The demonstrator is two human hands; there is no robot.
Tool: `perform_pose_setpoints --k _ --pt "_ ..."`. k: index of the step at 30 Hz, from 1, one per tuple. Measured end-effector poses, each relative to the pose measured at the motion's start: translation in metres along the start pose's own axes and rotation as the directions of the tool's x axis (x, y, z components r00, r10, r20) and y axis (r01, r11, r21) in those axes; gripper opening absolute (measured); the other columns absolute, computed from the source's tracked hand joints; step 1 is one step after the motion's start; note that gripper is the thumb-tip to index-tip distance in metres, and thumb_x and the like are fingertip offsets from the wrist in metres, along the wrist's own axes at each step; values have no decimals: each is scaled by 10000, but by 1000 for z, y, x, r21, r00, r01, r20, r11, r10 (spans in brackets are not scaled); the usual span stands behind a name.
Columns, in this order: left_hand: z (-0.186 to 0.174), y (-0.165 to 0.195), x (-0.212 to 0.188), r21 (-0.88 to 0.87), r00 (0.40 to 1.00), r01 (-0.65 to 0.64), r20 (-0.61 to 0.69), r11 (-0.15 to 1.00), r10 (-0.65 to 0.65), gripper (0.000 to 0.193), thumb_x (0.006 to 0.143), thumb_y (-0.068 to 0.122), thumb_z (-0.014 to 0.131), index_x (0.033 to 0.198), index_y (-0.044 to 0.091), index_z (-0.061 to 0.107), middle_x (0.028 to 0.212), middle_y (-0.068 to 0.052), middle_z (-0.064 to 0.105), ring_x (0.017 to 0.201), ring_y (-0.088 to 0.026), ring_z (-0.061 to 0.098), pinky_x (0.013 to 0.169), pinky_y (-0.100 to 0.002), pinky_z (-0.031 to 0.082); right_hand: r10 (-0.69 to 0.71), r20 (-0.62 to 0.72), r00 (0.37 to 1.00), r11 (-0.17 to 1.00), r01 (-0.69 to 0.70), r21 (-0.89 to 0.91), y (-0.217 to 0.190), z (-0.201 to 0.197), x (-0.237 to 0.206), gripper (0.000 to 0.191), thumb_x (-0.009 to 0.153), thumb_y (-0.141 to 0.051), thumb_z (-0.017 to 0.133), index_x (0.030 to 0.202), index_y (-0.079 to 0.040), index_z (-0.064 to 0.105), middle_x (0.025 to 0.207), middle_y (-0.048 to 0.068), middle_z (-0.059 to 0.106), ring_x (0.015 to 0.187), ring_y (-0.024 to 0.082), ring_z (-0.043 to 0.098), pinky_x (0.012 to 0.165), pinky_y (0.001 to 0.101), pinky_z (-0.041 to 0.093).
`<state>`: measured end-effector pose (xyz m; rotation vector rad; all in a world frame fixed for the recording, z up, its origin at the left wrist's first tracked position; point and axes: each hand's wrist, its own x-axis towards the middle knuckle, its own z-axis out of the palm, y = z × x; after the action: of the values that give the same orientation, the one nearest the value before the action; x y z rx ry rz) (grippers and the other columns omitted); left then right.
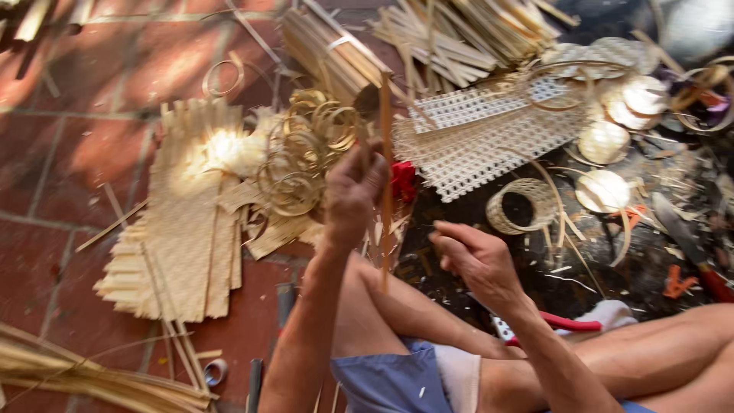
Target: The person sits on the floor weaving and assembling bamboo lampshade covers. They fit woven bamboo mesh around a circular rim, press and tuck the strips to secure them, use pliers to trim and crimp the bamboo strips, and set finished covers aside before picking up new strips to work.
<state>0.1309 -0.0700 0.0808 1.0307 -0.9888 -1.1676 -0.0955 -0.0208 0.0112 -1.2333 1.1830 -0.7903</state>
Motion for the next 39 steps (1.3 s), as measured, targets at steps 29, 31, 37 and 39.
perform_pose_setpoints --k 29,31,37,39 --pt "85 -70 -45 -175 943 -15 -329 984 -44 516 1057 449 531 1232 -19 661 678 78 423 586 -17 359 511 -205 278 -474 359 804 704 591 -394 -5 -3 7 171 856 -48 653 1003 7 586 926 183 619 799 389 639 660 438 539" --pt "93 -67 -43 -62 924 -55 -380 997 28 499 1067 442 499 1240 2 660 677 89 407 583 -4 349 500 -202 272 -470 329 819 723 571 -389 0 1 7 168 844 -48 661 983 -1 578 873 157 639 795 393 653 658 445 542" --pt "108 -62 -56 126 896 -275 -325 953 302 389 1101 366 502 1231 21 626 731 97 382 629 -3 344 549 -190 271 -632 232 740 566 645 -513 29 6 14 217 799 -79 700 977 -5 601 834 172 614 739 382 650 598 456 513" --pt "105 -65 -63 105 875 -433 -192 895 445 280 1143 309 558 1106 32 574 868 20 476 742 -54 404 664 -222 353 -591 242 770 621 625 -473 38 -2 22 156 837 -103 702 938 -32 608 812 146 631 744 363 664 606 446 517"
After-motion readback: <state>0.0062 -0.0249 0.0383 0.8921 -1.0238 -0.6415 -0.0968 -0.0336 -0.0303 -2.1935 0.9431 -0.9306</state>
